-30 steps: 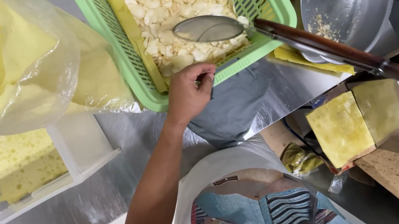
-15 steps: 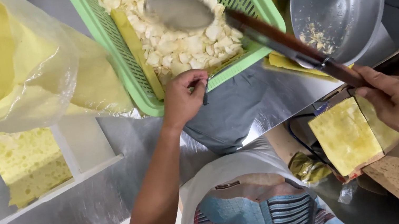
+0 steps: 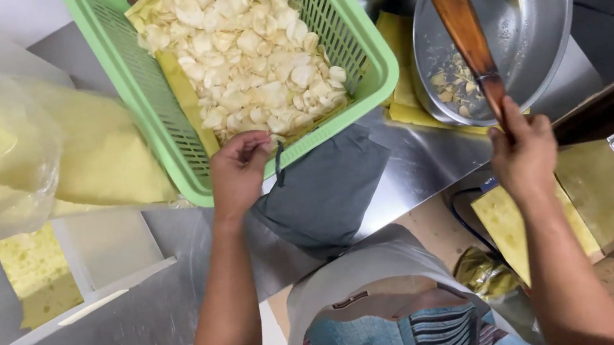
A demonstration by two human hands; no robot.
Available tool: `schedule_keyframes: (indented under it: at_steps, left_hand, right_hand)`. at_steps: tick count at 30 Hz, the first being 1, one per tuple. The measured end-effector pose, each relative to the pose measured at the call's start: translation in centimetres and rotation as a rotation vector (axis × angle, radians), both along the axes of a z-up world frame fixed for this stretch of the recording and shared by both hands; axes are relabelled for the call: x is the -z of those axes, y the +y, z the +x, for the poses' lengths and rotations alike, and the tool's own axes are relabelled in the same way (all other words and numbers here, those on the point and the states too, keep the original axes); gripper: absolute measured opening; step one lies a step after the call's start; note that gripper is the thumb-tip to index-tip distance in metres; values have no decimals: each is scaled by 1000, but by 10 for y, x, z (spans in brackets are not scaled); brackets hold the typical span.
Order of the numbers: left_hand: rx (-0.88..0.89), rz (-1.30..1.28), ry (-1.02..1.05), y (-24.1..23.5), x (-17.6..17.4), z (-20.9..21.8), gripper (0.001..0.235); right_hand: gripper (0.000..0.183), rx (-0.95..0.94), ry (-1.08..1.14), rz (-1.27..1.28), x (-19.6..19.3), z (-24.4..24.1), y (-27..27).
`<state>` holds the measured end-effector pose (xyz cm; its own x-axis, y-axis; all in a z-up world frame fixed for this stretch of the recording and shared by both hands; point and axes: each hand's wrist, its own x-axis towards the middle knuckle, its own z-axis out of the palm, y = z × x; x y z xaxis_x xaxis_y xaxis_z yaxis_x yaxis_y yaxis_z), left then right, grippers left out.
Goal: The person stirs a dark liquid in a deep fryer with a ladle, then transfers sliced white pieces from a metal strainer into a green basket. They then move white slices from a pink basket into a metal bowl on a scale, and place the empty pink basket under a shelf.
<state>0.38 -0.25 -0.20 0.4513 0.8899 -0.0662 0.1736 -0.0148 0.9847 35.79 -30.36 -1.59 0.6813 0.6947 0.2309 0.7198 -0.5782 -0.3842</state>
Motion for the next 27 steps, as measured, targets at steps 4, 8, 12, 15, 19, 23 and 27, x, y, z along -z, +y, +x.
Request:
schedule_keyframes:
  at_steps: [4, 8, 12, 15, 19, 23, 27]
  left_hand:
    - [-54, 22, -28, -1, 1, 2, 16]
    - [-76, 27, 15, -1, 10, 1, 18]
    - [-55, 44, 49, -2, 6, 2, 17]
    - [-21, 63, 71, 7, 23, -2, 19]
    - [20, 63, 54, 6, 16, 1, 19]
    - [45, 91, 26, 7, 20, -9, 16]
    - [123, 203, 3, 27, 53, -11, 15]
  right_hand:
    - [57, 93, -105, 20, 55, 19, 11]
    - [52, 81, -30, -34, 48, 12, 14]
    - [51, 64, -39, -161, 46, 7, 2]
    - [47, 119, -108, -161, 23, -16, -17]
    - [42, 86, -279, 44, 3, -51, -69]
    - [29, 83, -166, 157, -8, -127, -109]
    - [41, 216, 209, -162, 38, -207, -150]
